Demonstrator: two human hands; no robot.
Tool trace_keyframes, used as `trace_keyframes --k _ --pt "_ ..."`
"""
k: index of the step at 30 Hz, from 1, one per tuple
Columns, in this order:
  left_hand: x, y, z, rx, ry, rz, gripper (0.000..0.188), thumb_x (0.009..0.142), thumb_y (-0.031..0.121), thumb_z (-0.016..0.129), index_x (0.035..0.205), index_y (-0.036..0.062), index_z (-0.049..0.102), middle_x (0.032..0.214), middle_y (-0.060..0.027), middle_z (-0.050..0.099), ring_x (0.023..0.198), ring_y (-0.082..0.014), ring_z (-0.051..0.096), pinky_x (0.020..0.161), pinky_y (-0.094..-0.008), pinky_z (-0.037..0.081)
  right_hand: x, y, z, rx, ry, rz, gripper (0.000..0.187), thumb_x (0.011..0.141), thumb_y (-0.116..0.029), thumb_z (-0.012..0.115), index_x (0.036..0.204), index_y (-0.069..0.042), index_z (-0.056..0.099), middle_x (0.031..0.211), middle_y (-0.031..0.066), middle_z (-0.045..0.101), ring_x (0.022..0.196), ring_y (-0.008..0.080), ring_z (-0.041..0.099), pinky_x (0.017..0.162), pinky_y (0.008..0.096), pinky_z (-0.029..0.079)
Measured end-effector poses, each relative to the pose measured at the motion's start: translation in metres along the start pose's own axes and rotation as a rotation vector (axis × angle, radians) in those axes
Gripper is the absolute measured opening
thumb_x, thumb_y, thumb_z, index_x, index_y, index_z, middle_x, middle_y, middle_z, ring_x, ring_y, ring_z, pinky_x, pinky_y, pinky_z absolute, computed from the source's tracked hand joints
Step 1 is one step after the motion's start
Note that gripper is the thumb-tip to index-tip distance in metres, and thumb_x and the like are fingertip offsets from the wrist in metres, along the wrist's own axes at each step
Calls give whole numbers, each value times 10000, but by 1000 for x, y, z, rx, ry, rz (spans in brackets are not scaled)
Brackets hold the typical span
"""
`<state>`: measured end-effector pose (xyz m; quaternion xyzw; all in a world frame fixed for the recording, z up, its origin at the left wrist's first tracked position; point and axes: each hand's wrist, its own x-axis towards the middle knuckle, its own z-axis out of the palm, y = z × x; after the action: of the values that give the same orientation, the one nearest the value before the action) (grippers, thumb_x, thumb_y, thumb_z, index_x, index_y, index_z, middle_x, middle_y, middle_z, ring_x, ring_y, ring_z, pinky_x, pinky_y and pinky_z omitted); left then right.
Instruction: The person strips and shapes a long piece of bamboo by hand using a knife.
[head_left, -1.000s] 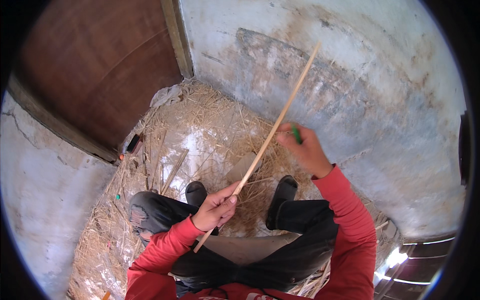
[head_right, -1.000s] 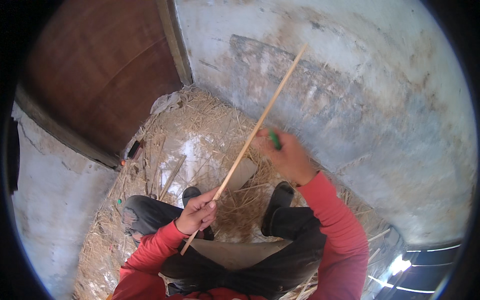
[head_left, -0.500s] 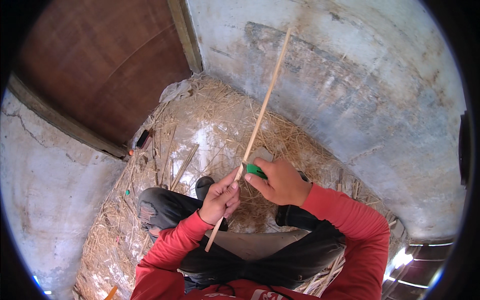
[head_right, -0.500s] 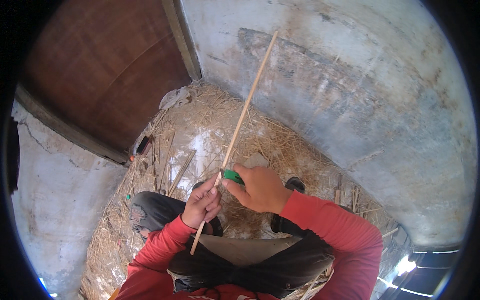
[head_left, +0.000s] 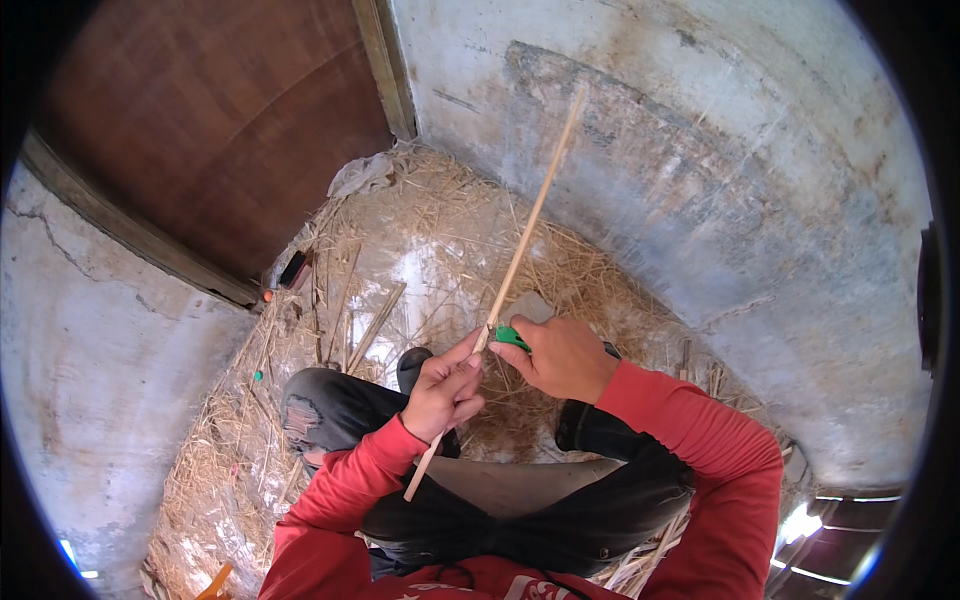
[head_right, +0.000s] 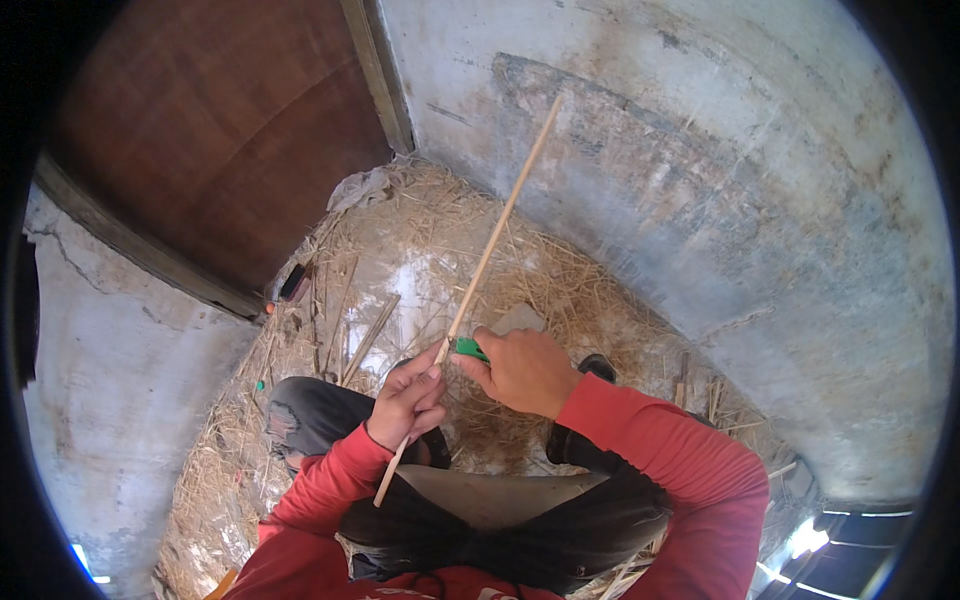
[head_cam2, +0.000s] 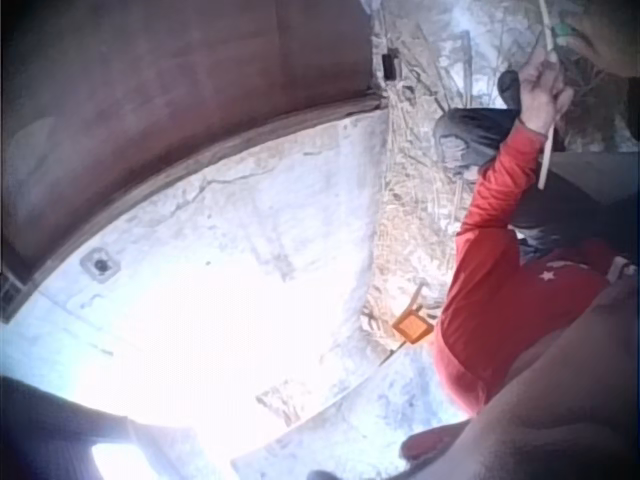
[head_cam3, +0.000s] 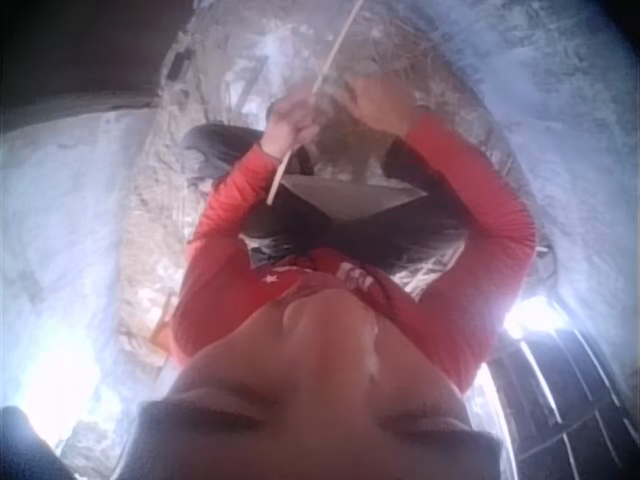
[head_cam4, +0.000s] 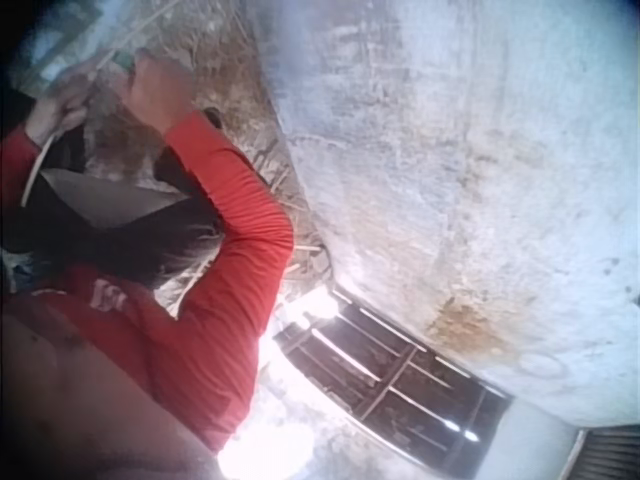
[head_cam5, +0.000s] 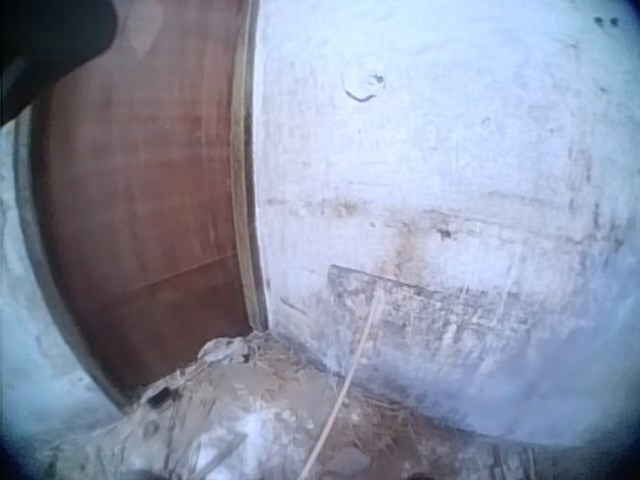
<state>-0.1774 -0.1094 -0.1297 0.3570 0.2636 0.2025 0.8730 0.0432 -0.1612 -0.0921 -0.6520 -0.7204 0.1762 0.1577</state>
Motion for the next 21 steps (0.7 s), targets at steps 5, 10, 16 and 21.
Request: trace_keyframes --k 5,10,16,21 --pt "-5 7 1 63 -25 -2 490 1129 169 454 1610 121 374 651 50 292 467 -58 212 429 -238 251 13 19 -18 119 138 154 488 1060 -486 516 1054 -23 671 669 203 634 601 394 637 594 517 506" --pt "-14 8 13 63 -122 -86 491 1131 184 452 1610 115 373 663 59 288 483 -49 205 432 -217 254 21 83 -61 137 226 296 523 1089 -501 472 1099 -7 643 618 169 539 520 356 535 560 491 443" --pt "-13 8 8 84 -131 -56 485 1135 198 438 1610 124 378 670 66 268 491 -47 208 437 -208 250 3 44 -40 131 244 178 473 1087 -465 466 1138 -20 617 628 184 591 554 404 612 560 535 471" --pt "-11 10 12 -49 -43 -80 456 1129 185 439 1582 136 414 657 61 290 451 -52 214 413 -210 237 -19 -3 -10 121 35 -31 415 1069 -420 491 1116 -27 614 667 214 645 606 445 650 562 550 491"
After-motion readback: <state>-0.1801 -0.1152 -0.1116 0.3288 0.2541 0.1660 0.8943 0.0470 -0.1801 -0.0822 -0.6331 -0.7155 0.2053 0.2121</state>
